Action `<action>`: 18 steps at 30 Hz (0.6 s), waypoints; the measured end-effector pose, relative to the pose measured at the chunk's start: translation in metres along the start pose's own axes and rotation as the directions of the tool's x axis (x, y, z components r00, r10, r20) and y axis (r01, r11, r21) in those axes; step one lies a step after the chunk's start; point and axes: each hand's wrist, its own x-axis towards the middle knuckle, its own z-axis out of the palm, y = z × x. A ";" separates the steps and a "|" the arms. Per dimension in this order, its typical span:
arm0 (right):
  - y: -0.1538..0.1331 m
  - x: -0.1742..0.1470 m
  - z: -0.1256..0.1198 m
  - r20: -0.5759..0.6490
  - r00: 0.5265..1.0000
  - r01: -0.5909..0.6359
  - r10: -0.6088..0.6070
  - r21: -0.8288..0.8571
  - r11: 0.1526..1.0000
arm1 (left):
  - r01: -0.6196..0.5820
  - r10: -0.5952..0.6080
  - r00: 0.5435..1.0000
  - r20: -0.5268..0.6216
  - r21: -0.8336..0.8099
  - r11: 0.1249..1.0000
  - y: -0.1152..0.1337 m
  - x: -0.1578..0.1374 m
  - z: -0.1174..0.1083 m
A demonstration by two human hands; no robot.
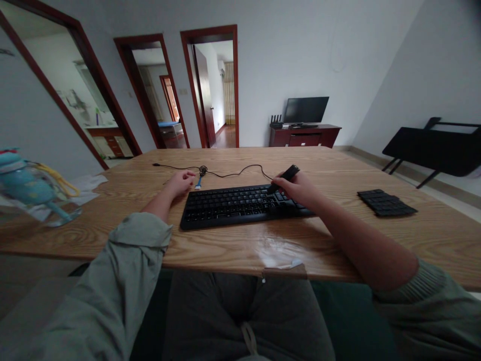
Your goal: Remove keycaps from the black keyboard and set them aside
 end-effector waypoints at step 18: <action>0.001 -0.003 0.005 0.076 0.986 0.160 -0.150 -0.164 0.973 | -0.049 0.048 0.998 0.047 0.030 0.998 -0.015 0.011 0.003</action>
